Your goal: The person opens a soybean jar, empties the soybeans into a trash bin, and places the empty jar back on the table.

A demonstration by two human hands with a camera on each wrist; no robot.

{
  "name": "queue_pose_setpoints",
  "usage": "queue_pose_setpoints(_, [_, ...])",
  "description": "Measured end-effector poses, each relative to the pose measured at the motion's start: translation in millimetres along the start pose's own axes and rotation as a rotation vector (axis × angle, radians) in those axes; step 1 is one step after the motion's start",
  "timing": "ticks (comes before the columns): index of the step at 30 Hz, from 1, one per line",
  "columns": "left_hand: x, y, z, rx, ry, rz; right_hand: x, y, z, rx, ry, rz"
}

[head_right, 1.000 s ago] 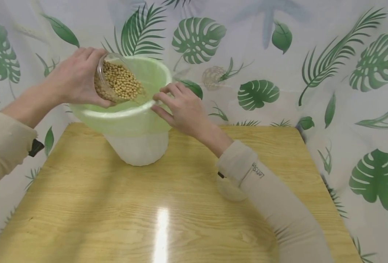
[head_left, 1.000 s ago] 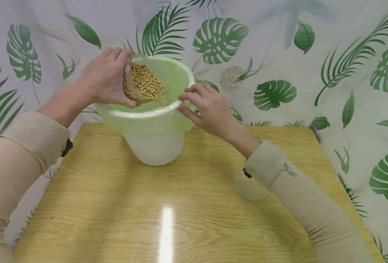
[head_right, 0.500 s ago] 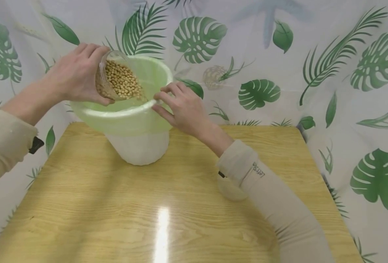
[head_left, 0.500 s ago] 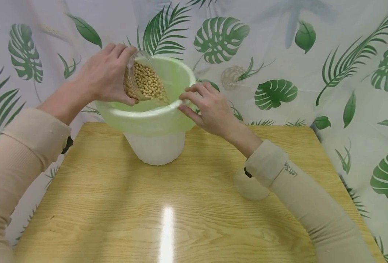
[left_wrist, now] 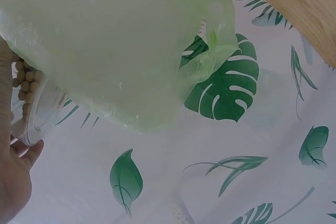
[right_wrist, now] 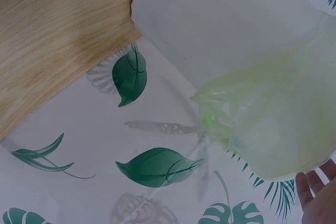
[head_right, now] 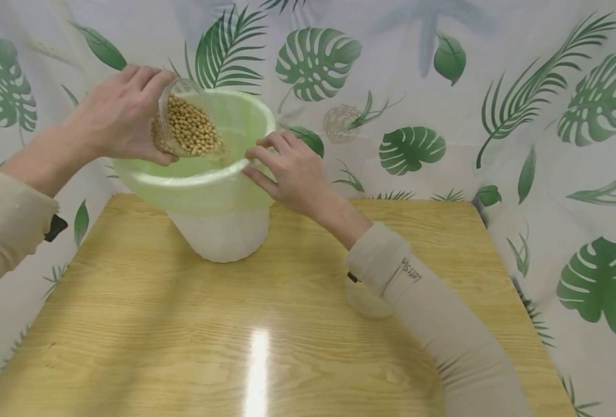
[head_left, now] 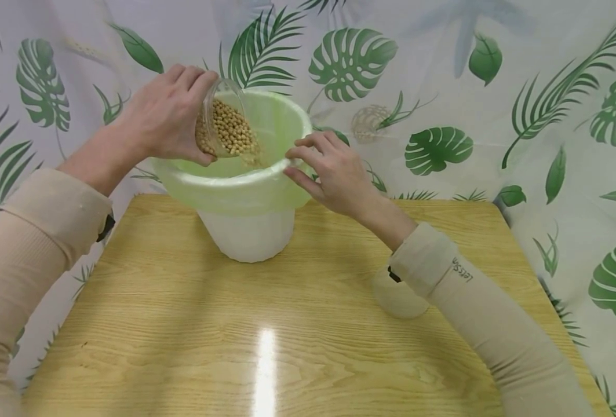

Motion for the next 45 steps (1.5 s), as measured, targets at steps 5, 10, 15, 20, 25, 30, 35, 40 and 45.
queue_pose_setpoints(5, [0.0,-0.1,-0.9,-0.005,0.021,0.01,-0.8,0.1,0.2,-0.003,0.004,0.0])
queue_pose_setpoints(10, [-0.4,-0.2,-1.8,-0.006,0.045,0.016,-0.8,0.1,0.7,-0.007,0.0,-0.001])
queue_pose_setpoints(15, [-0.6,-0.3,-3.4,-0.01,0.069,0.028,-0.3,0.7,1.2,-0.005,-0.002,-0.004])
queue_pose_setpoints(20, [-3.0,0.2,-6.8,-0.023,0.111,0.061,0.0,1.0,0.8,-0.003,0.0,-0.005])
queue_pose_setpoints(25, [-5.0,1.9,-7.2,0.006,0.127,0.061,-0.2,0.8,0.7,-0.005,-0.003,-0.005])
queue_pose_setpoints(30, [-7.0,2.3,-7.7,0.005,0.139,0.076,0.3,0.5,1.0,-0.014,-0.016,-0.014])
queue_pose_setpoints(35, [-7.6,1.7,-7.8,0.004,0.159,0.081,1.0,0.5,0.9,-0.016,-0.02,-0.015])
queue_pose_setpoints(40, [-9.0,1.7,-7.9,0.015,0.177,0.091,1.1,0.4,0.1,-0.014,-0.013,-0.008])
queue_pose_setpoints(45, [-9.8,1.9,-6.8,0.04,0.178,0.099,1.1,0.0,-0.2,-0.016,-0.012,-0.008])
Point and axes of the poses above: each hand's wrist, its own y-axis towards the middle knuckle, its own z-axis out of the palm, x = y × z, the point moved 7 cm from there along y, towards the middle knuckle, and after that the axes turned 15 degrees about x, right-handed, at the moved point
